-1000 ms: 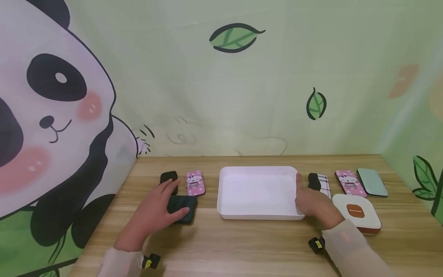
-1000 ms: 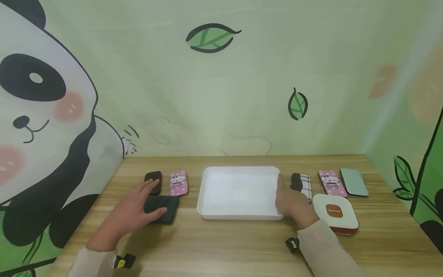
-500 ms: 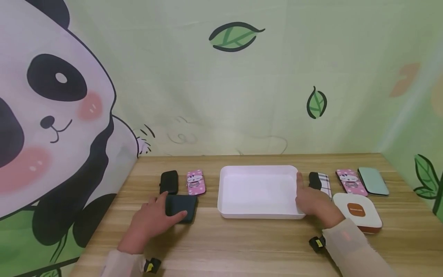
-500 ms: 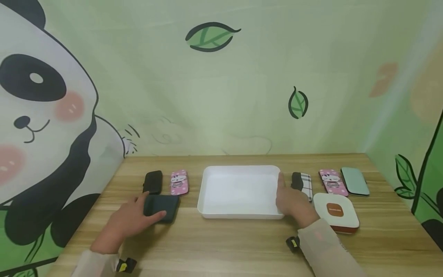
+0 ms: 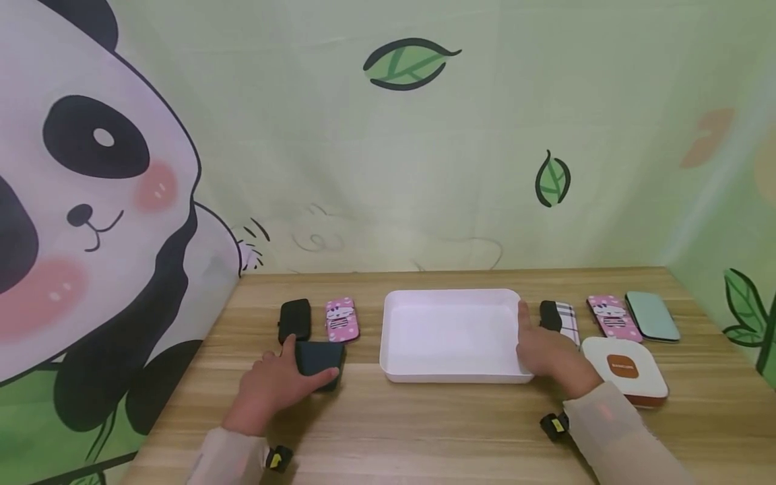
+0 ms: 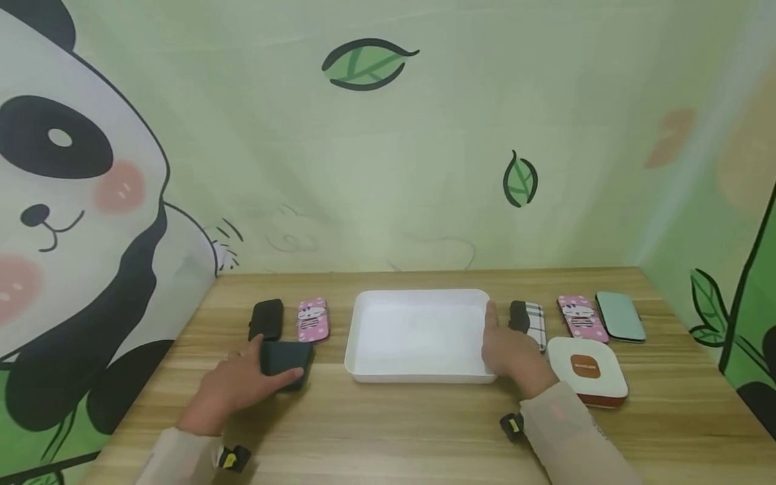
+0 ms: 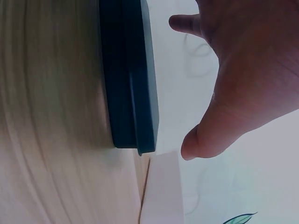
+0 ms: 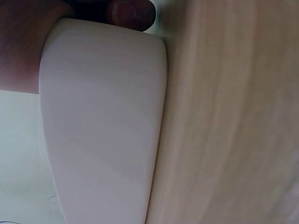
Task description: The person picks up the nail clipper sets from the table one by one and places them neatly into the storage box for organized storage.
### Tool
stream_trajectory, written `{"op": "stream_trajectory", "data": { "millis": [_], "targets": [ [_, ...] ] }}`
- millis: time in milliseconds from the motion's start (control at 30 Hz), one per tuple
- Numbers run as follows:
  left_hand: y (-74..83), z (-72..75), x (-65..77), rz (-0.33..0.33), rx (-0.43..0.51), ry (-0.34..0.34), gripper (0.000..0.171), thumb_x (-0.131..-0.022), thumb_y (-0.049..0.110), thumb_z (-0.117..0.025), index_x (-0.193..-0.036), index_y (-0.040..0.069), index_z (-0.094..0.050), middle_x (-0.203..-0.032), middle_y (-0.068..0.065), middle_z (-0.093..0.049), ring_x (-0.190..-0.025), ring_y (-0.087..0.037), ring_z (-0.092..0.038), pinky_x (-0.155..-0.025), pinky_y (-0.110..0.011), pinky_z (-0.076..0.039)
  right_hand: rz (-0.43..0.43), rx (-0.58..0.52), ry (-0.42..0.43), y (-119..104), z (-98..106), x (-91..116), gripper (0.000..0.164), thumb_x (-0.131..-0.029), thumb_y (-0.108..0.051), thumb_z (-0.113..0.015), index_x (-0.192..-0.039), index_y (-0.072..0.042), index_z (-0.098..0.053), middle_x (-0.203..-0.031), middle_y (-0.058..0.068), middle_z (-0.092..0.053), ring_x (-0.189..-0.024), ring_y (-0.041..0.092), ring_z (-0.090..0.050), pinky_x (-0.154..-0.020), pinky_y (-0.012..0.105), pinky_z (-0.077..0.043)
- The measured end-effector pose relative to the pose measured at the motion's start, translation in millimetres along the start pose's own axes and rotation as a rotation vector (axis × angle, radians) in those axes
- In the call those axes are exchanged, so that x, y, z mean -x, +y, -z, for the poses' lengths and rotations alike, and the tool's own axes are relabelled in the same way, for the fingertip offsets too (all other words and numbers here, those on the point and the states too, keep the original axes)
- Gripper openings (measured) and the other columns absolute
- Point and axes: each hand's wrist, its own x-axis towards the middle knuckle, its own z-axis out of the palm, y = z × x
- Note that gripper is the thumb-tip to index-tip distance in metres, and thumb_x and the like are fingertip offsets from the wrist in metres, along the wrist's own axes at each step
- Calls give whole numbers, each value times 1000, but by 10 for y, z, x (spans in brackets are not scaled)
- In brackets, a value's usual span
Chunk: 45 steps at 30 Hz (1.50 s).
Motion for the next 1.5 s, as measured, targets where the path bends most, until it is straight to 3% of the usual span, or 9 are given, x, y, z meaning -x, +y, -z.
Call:
{"op": "stream_trajectory", "data": {
  "millis": [367,667,1000,1500],
  "targets": [
    [57,-115,-46,3,-10,-12,135,-64,90,-61,-157,1,-21,-123,-40,-52,-102,-44,-56,-77,-59,-51,-1,9,-7,19,-33,-39,81,-102,-20,-39,-156,-2,18,-63,5,-51,-48,17,-42,-48,30,-36],
    [57,-129,-64,9,-3,-33,133,-63,84,-69,-157,3,-22,-123,-40,-49,-100,-43,-54,-78,-58,-50,-15,7,-12,31,-47,-76,81,-102,-20,-39,-157,-3,19,-63,6,-52,-48,17,-42,-48,30,-36],
    [93,-67,-9,-61,-37,-82,124,-65,71,-77,-157,5,-26,-126,-38,-48,-98,-41,-53,-79,-57,-51,-20,3,-14,6,-9,-44,81,-103,-21,-40,-157,-3,18,-62,5,-52,-48,16,-42,-48,29,-37],
    [81,-146,-55,-124,-30,-72,128,-61,75,-78,-158,9,-27,-137,-38,-40,-111,-46,-49,-84,-61,-50,-12,5,-9,45,-11,-53,82,-103,-21,-40,-157,-3,18,-61,4,-51,-47,15,-41,-48,29,-36]
  ]
}}
